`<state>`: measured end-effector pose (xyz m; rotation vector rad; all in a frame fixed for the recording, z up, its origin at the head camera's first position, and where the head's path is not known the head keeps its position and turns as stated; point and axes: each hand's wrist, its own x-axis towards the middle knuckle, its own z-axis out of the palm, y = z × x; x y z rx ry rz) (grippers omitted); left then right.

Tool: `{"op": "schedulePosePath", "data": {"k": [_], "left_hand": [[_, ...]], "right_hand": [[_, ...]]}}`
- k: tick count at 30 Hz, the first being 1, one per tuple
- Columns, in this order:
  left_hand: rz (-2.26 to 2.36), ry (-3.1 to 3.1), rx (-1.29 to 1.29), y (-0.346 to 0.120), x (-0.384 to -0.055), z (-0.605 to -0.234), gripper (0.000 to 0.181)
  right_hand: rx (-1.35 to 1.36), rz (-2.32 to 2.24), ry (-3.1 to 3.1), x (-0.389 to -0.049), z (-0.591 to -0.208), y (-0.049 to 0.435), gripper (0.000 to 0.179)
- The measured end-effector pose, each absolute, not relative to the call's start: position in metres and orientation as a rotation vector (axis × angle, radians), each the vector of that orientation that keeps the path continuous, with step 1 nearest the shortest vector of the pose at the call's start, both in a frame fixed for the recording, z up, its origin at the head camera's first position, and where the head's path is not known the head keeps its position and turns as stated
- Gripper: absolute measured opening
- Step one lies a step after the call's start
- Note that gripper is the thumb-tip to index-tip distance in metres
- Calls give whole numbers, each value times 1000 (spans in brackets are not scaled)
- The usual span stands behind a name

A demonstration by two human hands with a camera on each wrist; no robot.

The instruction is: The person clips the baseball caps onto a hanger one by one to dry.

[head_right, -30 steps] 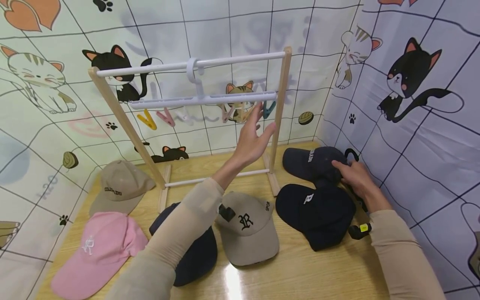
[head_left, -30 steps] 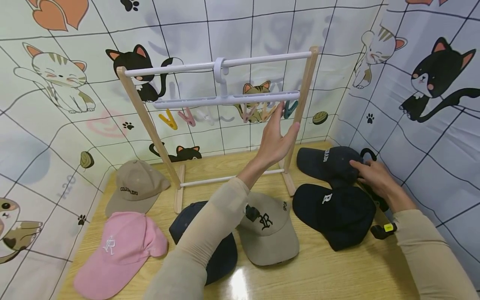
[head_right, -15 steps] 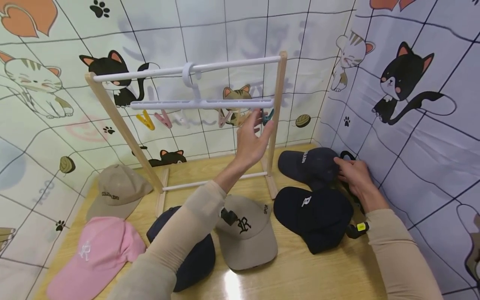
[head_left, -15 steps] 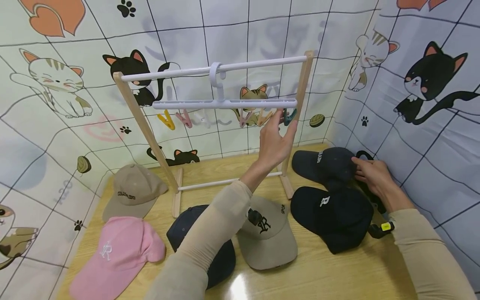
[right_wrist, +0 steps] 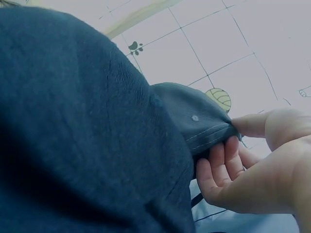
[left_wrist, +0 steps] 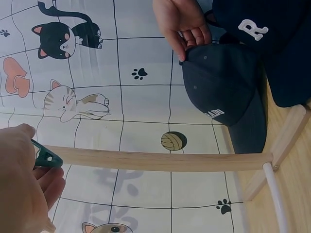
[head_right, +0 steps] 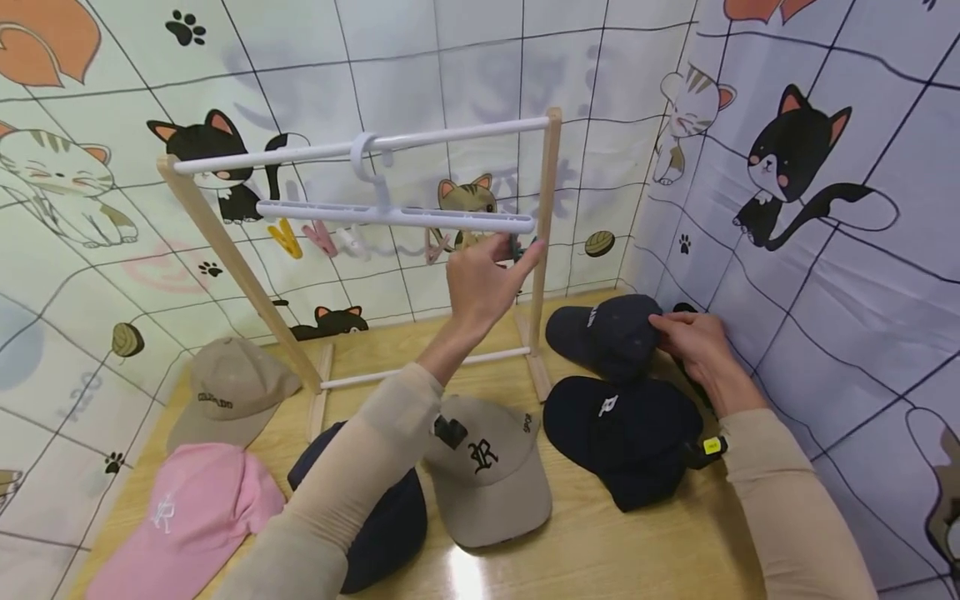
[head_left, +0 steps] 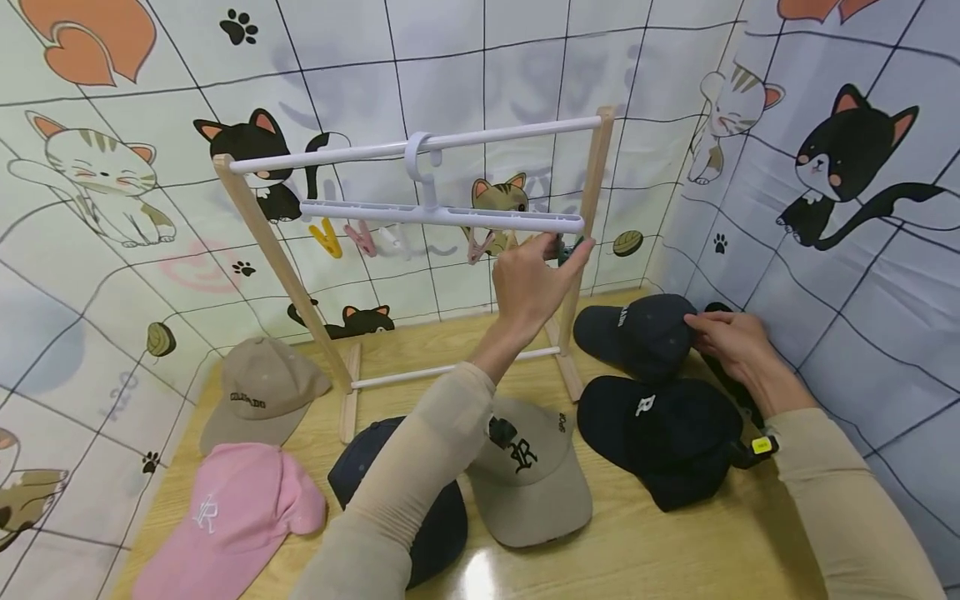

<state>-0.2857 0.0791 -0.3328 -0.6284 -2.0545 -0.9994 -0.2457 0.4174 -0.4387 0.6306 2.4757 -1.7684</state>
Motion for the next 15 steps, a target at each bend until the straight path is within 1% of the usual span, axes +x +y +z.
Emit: {"op": "schedulePosePath", "data": {"k": [5, 10, 15], "left_hand": [[-911, -2036, -622, 78, -285, -330, 43], [-843, -2034, -628, 76, -283, -328, 47], [-808, -2058, -640, 76, -281, -327, 47]], "right_hand": [[567, -1794, 2464, -246, -433, 415, 79], [556, -1801, 2440, -248, -429, 409, 86], [564, -1854, 2407, -249, -426, 405, 91]]}}
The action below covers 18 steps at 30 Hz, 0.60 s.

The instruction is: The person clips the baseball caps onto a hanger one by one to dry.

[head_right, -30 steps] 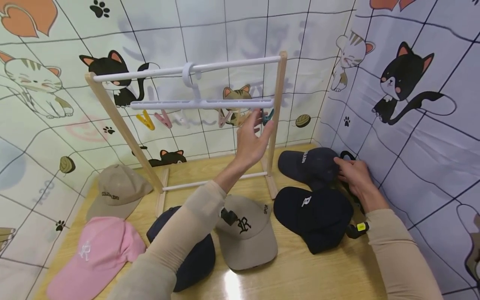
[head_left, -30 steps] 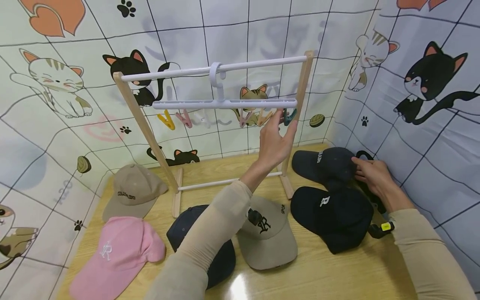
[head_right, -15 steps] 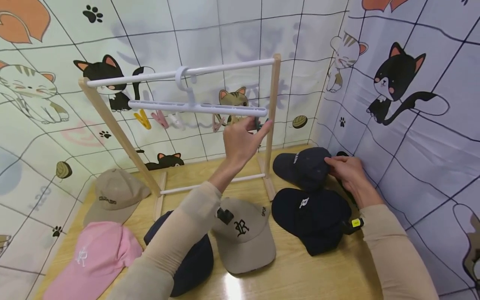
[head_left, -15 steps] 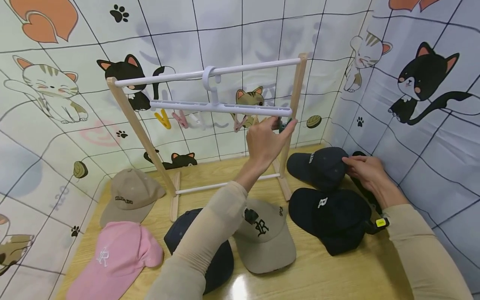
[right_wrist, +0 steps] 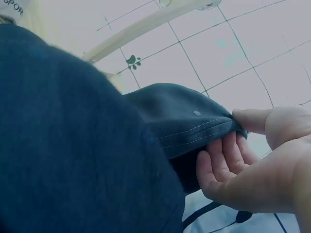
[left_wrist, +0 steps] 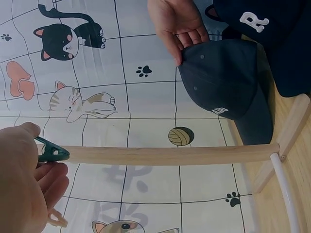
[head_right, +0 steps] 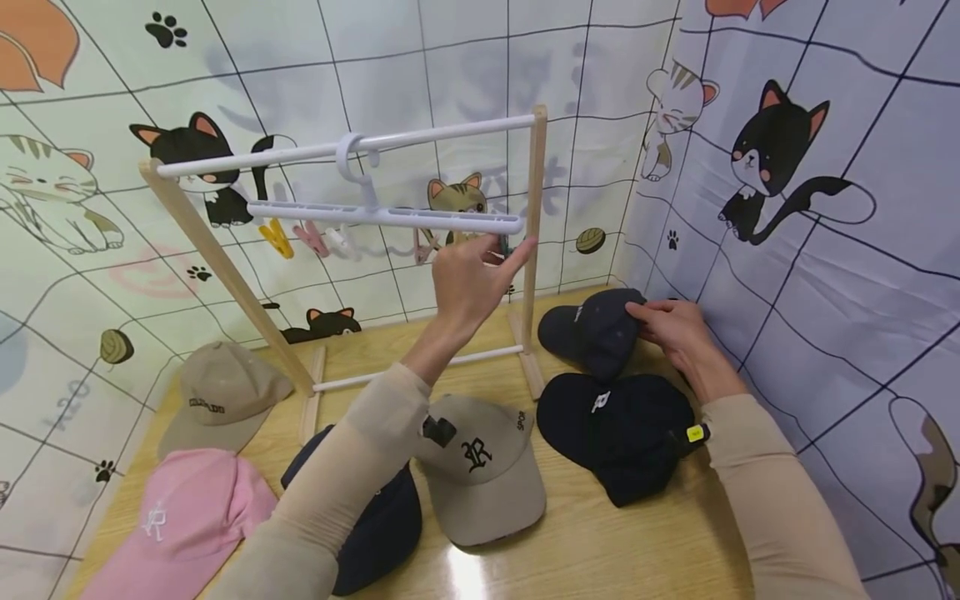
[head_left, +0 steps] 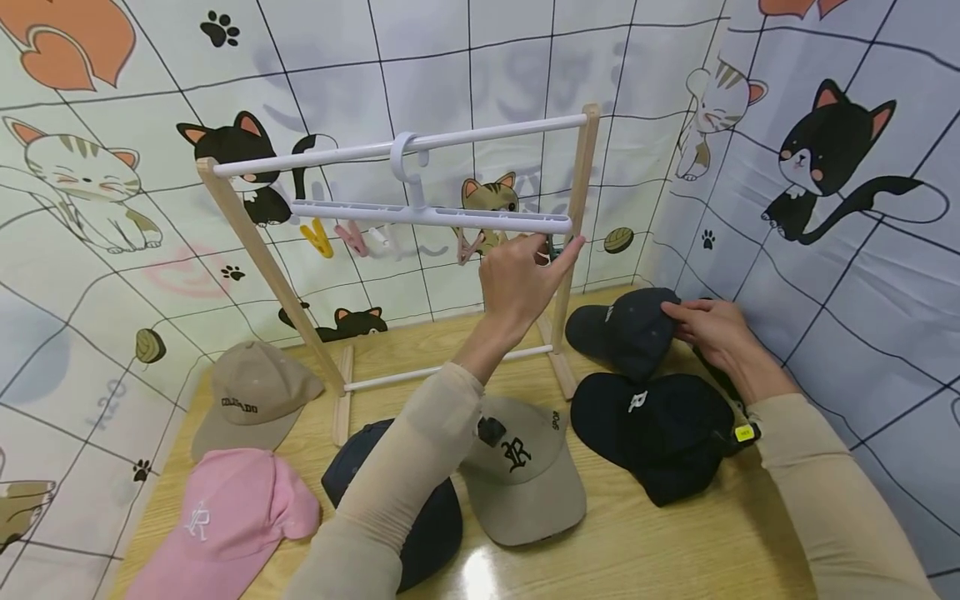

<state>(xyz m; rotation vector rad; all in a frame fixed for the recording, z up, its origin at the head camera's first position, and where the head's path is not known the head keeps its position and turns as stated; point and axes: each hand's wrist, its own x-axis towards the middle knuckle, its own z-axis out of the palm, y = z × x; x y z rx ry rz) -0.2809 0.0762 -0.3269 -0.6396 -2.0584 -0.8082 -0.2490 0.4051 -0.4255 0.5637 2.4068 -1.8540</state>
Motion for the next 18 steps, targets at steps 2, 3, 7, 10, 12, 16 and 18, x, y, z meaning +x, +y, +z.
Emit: {"op": "schedulePosePath", "data": {"k": [2, 3, 7, 10, 12, 16, 18], "left_hand": [[-829, -2070, -651, 75, -281, -327, 47], [-847, -2071, -658, 74, -281, -327, 47], [-932, -2056, -676, 72, -282, -329, 43], [-962, -2049, -682, 70, -282, -331, 41], [-967, -2051, -691, 69, -282, -333, 41], [-948, -2060, -717, 66, -284, -333, 42], [-931, -2062, -724, 64, -284, -333, 43]], "right_hand": [[554, -1871, 2394, -250, -423, 404, 91], [549, -1878, 2392, -251, -421, 403, 91], [528, -1878, 2410, -252, -417, 399, 89], [511, -1874, 2455, -251, -416, 395, 86], [498, -1867, 2492, -251, -415, 392, 83], [499, -1850, 2562, -251, -413, 386, 79], [512, -1846, 2588, -252, -410, 383, 78]]}}
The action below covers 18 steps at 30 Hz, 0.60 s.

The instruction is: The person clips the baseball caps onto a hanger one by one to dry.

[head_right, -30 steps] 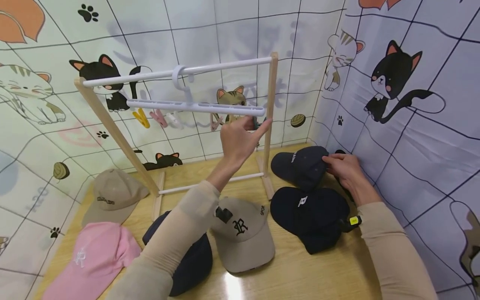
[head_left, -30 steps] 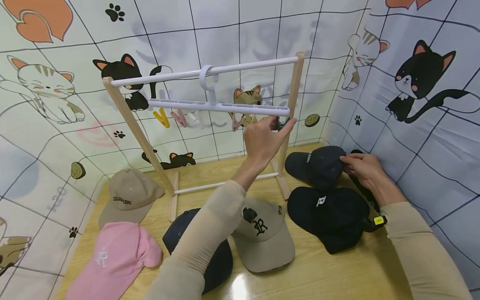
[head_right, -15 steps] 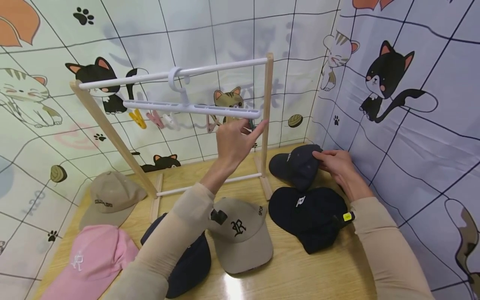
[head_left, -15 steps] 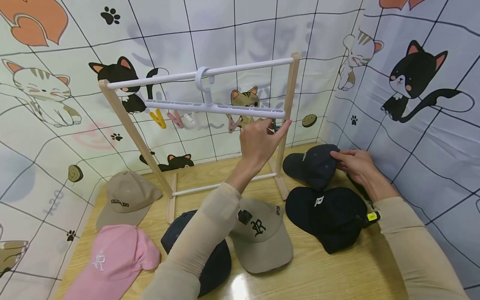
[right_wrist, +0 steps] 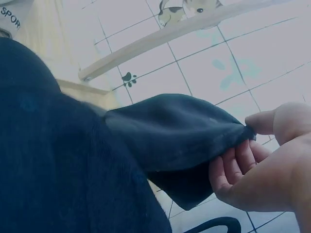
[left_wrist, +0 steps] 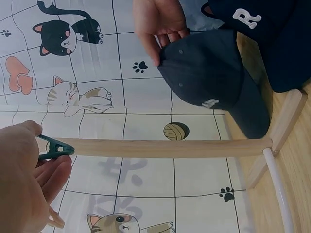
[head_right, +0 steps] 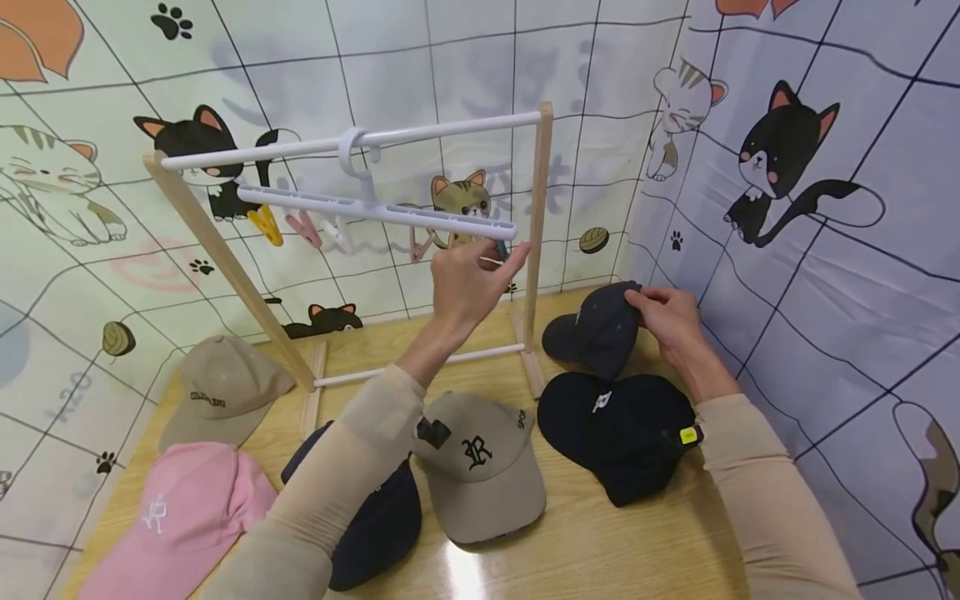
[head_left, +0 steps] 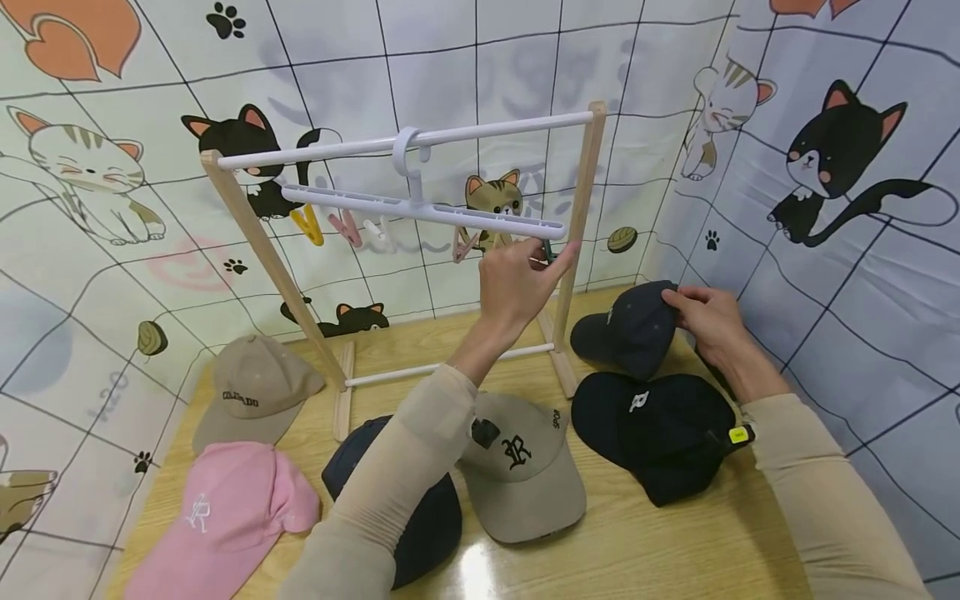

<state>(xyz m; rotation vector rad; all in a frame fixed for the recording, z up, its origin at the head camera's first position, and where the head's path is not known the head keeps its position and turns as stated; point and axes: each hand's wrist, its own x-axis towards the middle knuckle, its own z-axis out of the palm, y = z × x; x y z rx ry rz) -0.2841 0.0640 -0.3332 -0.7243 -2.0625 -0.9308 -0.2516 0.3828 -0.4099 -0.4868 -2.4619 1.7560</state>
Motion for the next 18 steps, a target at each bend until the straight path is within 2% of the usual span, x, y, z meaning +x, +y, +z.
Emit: {"op": "schedulePosePath", "data": {"k": [7, 12, 18], "left_hand": [[-954, -2082, -716, 61, -284, -334, 45], [-1037, -2070, -707, 60, -286, -337, 39], [-1097, -2057, -716, 58, -285, -339, 36]], "right_hand": [[-502, 1642, -2471, -252, -401, 373, 75], [-454, 1526, -2497, -249, -396, 364, 74], [-374, 1379, -2436, -242, -389, 354, 62]]}}
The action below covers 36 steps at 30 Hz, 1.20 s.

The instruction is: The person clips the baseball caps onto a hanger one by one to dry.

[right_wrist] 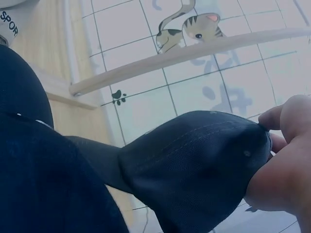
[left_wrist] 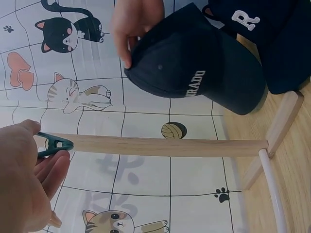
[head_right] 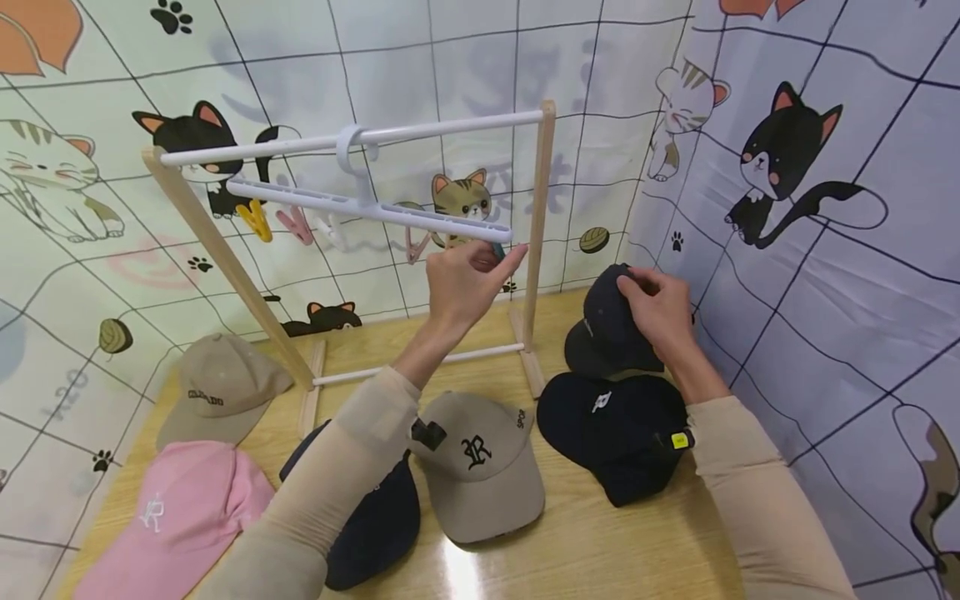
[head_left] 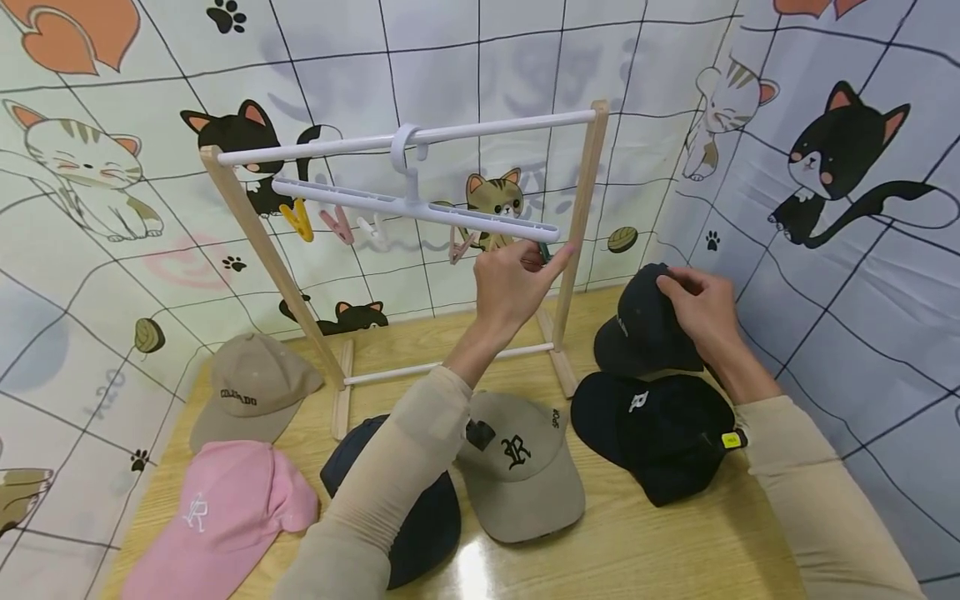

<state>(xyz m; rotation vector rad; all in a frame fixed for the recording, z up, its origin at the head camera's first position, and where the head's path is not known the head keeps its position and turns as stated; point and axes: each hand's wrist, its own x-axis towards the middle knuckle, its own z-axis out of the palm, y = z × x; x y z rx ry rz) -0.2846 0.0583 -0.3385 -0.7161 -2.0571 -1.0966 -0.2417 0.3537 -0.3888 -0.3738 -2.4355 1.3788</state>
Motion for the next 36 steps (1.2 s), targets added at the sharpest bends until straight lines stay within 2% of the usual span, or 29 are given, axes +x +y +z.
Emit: {"op": "schedulePosePath", "data": {"k": [9, 36], "left_hand": [[-1082, -2057, -721, 55, -286, -342, 35], [-909, -2091, -771, 44, -288, -331, 44]], "right_hand": [[-210, 1311, -2286, -230, -378, 339, 49], [62, 1292, -2209, -193, -337, 298, 30]]}}
